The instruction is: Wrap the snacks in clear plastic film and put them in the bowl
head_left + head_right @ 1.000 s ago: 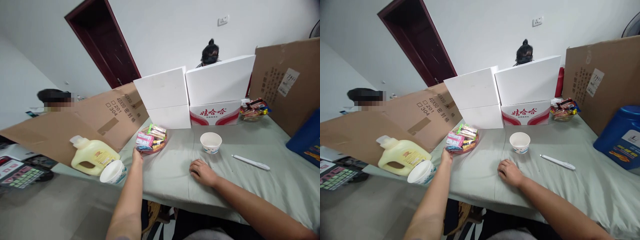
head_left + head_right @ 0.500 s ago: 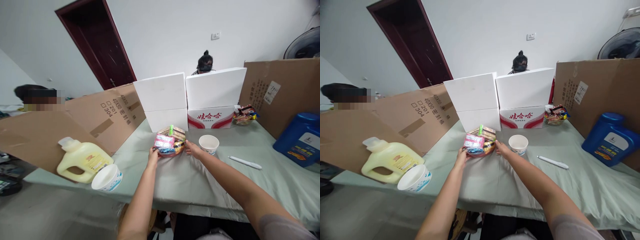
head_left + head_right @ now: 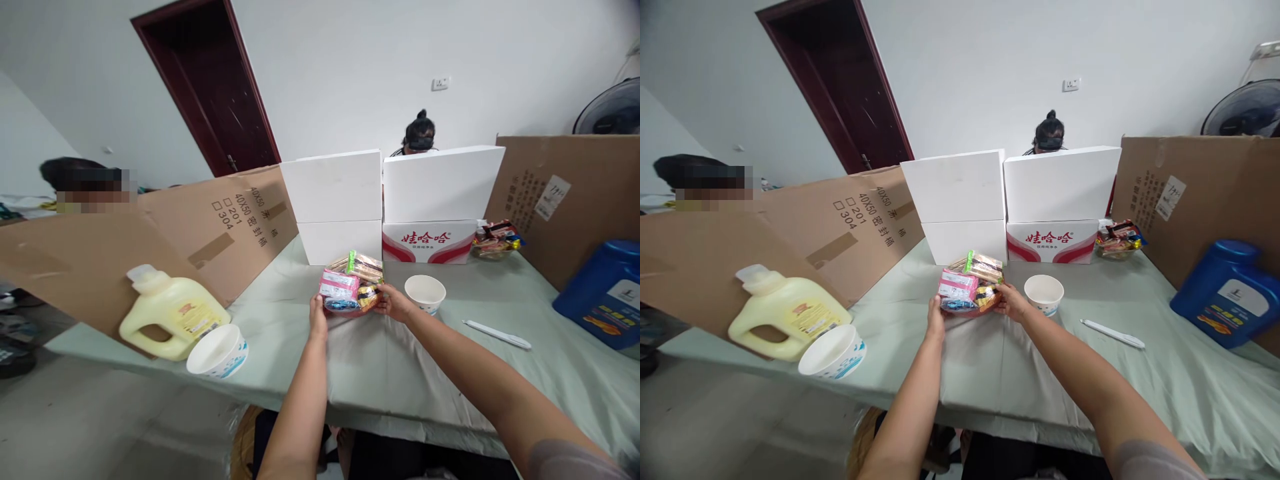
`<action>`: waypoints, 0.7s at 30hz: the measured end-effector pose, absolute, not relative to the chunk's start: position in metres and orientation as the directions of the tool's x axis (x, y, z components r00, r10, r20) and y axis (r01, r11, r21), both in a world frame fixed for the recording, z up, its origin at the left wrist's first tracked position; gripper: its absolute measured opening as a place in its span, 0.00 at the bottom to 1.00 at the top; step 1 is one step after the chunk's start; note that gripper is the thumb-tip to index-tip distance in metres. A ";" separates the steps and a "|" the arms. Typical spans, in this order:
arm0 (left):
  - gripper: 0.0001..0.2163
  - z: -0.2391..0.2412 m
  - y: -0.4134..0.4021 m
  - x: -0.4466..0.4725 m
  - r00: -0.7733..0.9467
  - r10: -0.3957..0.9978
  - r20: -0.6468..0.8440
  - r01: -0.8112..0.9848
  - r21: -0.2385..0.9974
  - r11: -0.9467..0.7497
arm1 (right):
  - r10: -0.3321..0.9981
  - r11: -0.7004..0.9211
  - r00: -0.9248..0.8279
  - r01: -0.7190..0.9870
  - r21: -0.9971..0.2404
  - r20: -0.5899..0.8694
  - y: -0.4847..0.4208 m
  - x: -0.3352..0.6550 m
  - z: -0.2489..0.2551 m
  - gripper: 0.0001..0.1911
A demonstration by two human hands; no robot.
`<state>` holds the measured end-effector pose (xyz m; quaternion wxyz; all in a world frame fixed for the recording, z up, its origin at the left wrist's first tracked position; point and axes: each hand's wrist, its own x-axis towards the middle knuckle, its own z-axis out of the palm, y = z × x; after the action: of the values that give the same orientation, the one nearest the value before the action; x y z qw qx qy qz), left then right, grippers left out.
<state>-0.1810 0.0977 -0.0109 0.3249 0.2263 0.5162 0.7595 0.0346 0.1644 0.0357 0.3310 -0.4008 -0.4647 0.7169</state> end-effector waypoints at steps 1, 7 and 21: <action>0.23 -0.010 0.099 -0.182 -0.693 0.720 0.020 -0.270 0.920 -0.285 | 0.851 -0.344 -0.450 -0.091 -0.934 -0.270 0.166 0.033 0.039 0.25; 0.32 0.001 0.099 -0.193 -0.718 0.695 0.031 -0.366 0.833 -0.414 | 0.874 -0.221 -0.434 0.044 -0.974 -0.218 0.180 0.011 0.075 0.31; 0.25 -0.005 0.099 -0.206 -0.790 0.591 0.162 -0.202 0.842 -0.501 | 0.882 0.331 -0.469 0.571 -0.751 0.032 0.201 -0.061 0.154 0.41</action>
<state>-0.2062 0.0989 -0.0046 0.2367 0.2212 0.4399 0.8376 -0.0605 0.2014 0.1541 0.2247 -0.4635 -0.7841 0.3462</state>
